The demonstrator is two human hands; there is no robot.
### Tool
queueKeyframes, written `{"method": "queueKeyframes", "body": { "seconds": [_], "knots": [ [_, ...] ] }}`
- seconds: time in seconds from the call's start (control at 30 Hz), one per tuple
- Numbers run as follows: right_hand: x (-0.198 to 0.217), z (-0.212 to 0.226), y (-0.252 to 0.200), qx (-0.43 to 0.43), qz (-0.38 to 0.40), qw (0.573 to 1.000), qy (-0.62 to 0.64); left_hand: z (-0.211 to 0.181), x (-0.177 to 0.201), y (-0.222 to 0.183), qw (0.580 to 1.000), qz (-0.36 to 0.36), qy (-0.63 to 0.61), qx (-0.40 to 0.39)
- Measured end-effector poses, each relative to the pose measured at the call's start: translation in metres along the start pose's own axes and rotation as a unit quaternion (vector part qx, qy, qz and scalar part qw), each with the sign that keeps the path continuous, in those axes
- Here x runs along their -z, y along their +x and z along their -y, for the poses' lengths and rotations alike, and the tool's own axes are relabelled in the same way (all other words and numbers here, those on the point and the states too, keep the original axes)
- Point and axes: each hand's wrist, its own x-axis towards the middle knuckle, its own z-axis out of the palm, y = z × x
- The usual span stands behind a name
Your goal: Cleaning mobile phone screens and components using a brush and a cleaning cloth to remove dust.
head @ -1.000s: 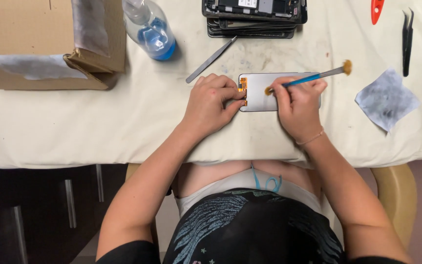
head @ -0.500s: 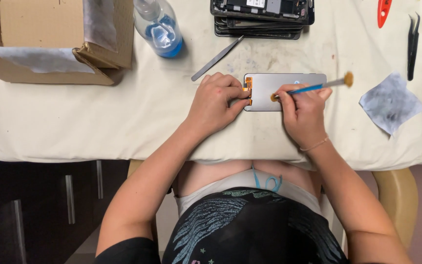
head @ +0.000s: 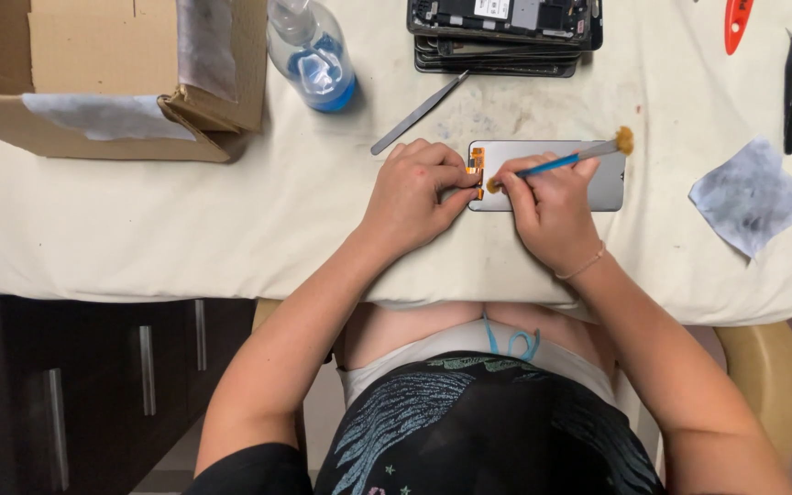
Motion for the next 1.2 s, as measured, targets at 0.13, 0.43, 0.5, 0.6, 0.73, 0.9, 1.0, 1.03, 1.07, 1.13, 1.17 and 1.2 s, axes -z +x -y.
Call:
{"method": "queueKeyframes", "body": {
  "seconds": [0.13,0.43,0.5,0.6,0.73,0.9,1.0,1.03,1.07,1.13,1.17,1.2],
  "knots": [
    [-0.006,0.003,-0.020,0.001,0.015,1.000,0.006,0.005,-0.003,-0.001,1.000,-0.004,0.002,-0.008],
    [0.001,0.015,-0.021,-0.010,0.010,1.000,0.025,0.005,-0.003,-0.002,1.000,0.000,0.006,-0.016],
    [0.019,-0.006,-0.040,-0.087,-0.085,0.992,0.032,0.005,-0.004,-0.001,1.000,0.003,0.005,-0.015],
    [0.075,-0.047,-0.073,-0.205,-0.152,0.961,-0.108,0.007,-0.005,0.001,1.000,0.017,0.019,-0.017],
    [0.153,-0.088,-0.097,-0.333,-0.147,0.903,-0.227,0.009,-0.010,-0.002,0.998,0.006,0.029,-0.054],
    [0.180,-0.128,-0.106,-0.257,-0.151,0.847,-0.441,0.011,-0.011,-0.003,0.998,-0.005,0.046,-0.036],
    [0.155,-0.047,-0.075,-0.191,-0.125,0.919,-0.321,0.011,-0.011,-0.004,0.998,-0.005,0.043,-0.038],
    [0.142,-0.057,-0.088,-0.187,-0.119,0.923,-0.314,0.010,-0.011,-0.004,0.998,-0.007,0.048,-0.029],
    [0.129,-0.065,-0.101,-0.197,-0.073,0.933,-0.291,0.010,-0.012,-0.005,0.998,-0.005,0.044,-0.036],
    [0.111,-0.076,-0.107,-0.197,-0.028,0.945,-0.261,0.013,-0.010,-0.005,0.998,-0.011,0.048,-0.041],
    [0.108,-0.077,-0.104,-0.209,-0.085,0.948,-0.226,0.014,-0.011,-0.005,0.998,-0.007,0.047,-0.043],
    [0.105,-0.077,-0.102,-0.220,-0.141,0.946,-0.190,0.015,-0.013,-0.005,0.998,-0.004,0.046,-0.045]
  ]
}}
